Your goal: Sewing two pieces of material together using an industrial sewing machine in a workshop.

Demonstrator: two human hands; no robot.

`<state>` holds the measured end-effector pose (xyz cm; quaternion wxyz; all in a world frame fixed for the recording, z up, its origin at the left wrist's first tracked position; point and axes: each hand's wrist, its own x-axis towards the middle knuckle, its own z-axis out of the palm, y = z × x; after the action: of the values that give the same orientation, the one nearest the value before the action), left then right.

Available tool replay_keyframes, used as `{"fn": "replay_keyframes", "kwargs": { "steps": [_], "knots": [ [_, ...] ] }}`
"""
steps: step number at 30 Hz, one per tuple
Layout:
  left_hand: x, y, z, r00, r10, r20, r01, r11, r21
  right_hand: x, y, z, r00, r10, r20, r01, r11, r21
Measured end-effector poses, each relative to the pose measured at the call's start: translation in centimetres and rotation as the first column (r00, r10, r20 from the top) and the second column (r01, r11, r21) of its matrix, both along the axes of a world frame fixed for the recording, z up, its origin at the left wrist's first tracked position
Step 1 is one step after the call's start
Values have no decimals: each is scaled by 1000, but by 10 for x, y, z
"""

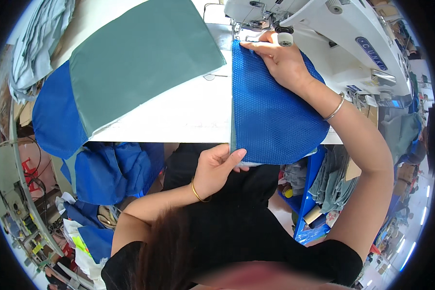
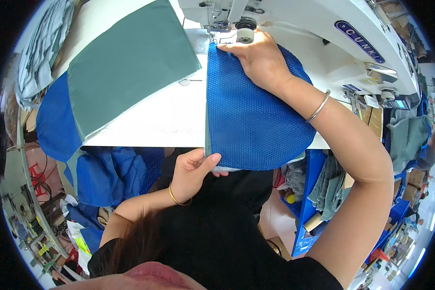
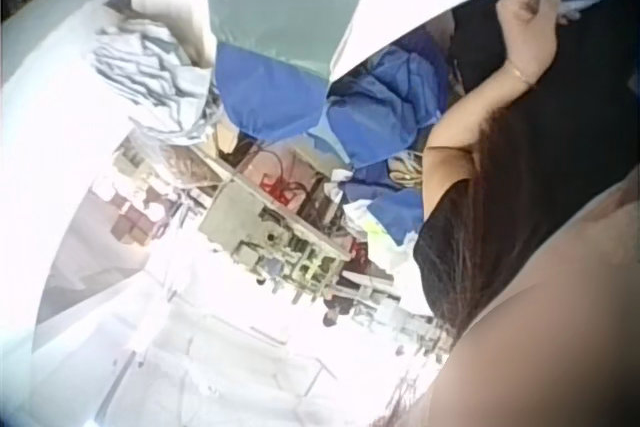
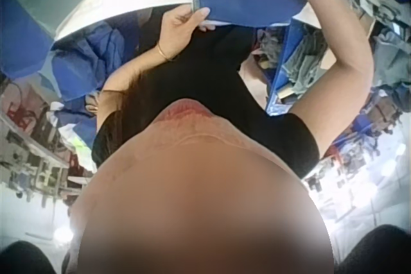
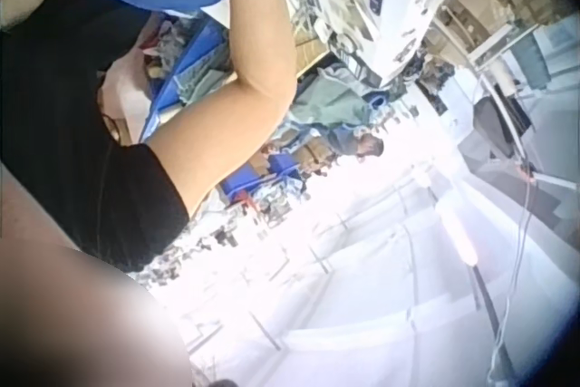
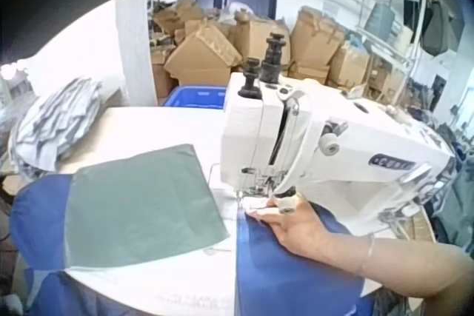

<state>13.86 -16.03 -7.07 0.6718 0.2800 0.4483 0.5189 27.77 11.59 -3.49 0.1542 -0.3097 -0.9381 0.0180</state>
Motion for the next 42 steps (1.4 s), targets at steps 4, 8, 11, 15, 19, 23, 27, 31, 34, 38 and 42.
{"fn": "replay_keyframes", "kwargs": {
  "steps": [4,8,11,15,19,23,27,31,34,38,42],
  "knots": [
    [-1,3,10,1000,6,2,-6,1000,-11,1,0,3,999,-8,44,10,999,-38],
    [-4,5,14,999,-7,39,7,1000,-7,0,0,7,995,-45,86,49,998,-35],
    [-6,4,15,999,-7,54,6,1000,22,-2,0,8,997,-38,68,43,996,-78],
    [-9,5,17,999,-6,49,5,999,35,-5,0,6,998,-46,41,50,996,-81],
    [-6,8,18,997,24,70,-25,1000,18,-4,3,2,997,-5,-83,8,999,32],
    [-4,11,17,999,34,42,-35,999,21,0,9,0,1000,-17,-24,19,993,119],
    [-2,14,18,999,24,41,-25,999,40,2,18,-4,1000,16,-24,-15,998,66],
    [2,15,17,998,28,51,-29,999,23,4,25,-8,994,86,-65,-81,994,67],
    [3,13,18,999,0,-45,1,1000,13,9,28,-7,996,93,5,-93,992,79],
    [3,7,21,995,-15,-98,11,999,-38,3,24,1,990,106,-90,-110,993,-41],
    [5,8,13,996,13,-87,-15,1000,-26,-4,8,20,942,-142,305,225,940,-256]
  ]
}}
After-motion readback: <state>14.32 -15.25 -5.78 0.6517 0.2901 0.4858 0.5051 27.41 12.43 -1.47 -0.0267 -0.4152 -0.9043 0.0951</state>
